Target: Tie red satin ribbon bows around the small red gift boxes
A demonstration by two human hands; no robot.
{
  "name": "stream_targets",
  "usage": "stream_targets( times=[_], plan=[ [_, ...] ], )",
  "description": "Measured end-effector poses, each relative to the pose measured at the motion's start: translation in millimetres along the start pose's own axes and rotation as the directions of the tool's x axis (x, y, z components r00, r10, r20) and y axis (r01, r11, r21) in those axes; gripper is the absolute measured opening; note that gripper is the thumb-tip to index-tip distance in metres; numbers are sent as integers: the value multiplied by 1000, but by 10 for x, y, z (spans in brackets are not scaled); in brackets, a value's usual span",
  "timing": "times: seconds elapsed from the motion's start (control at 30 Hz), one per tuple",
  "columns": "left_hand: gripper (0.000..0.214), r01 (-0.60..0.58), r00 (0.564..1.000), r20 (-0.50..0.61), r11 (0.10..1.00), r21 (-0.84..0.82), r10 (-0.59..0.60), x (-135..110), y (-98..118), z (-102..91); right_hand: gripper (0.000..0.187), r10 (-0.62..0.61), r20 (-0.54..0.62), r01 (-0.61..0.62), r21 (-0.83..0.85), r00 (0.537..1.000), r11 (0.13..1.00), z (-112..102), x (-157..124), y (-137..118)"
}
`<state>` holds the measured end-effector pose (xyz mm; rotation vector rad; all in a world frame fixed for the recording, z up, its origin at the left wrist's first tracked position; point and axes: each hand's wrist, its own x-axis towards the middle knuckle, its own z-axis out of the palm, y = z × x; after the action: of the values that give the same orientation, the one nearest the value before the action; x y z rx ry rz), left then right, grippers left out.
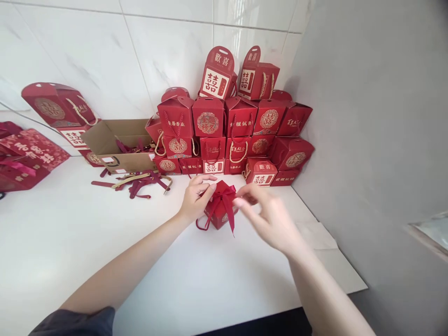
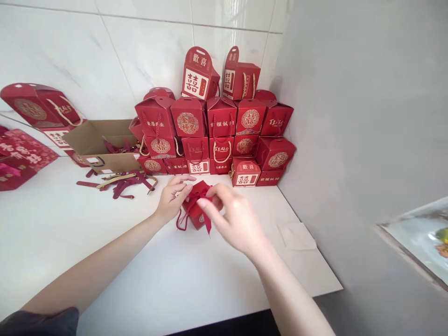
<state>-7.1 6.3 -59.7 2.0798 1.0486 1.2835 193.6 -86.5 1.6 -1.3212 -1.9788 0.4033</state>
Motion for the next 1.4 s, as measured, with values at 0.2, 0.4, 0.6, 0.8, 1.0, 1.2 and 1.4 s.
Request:
stream_targets(
  times=[0.2, 0.4, 0.6, 0.8, 1.0, 1.2, 1.4],
  plan=[
    [23, 85, 992, 95, 996, 31, -88, -88, 167, -225, 26, -45, 161, 83, -241, 986, 967, 500, 207, -54],
    [14, 166, 984, 69, 986, -6, -166, -308, 161, -303, 34, -69, 152, 79, -57, 986, 995, 625, 161, 24],
    [17, 189, 975, 120, 982, -1, -188, -489, 167, -466, 23, -144, 159, 117, 166, 977, 979, 684, 108, 94],
    [26, 298, 947, 139, 954, -36, -290, -599, 156, -570, 37, -216, 160, 189, 167, 963, 968, 692, 91, 45],
    [24, 368, 917, 224, 915, -163, -329, -596, 143, -526, 27, -185, 154, 162, 152, 971, 975, 589, 92, 44],
    [22, 455, 885, 218, 862, -222, -411, -613, 161, -512, 27, -202, 155, 180, 142, 967, 973, 608, 71, 153],
    [38, 474, 873, 80, 802, -364, -480, -622, 141, -403, 12, -170, 103, 140, 249, 980, 958, 637, 87, 228]
  ],
)
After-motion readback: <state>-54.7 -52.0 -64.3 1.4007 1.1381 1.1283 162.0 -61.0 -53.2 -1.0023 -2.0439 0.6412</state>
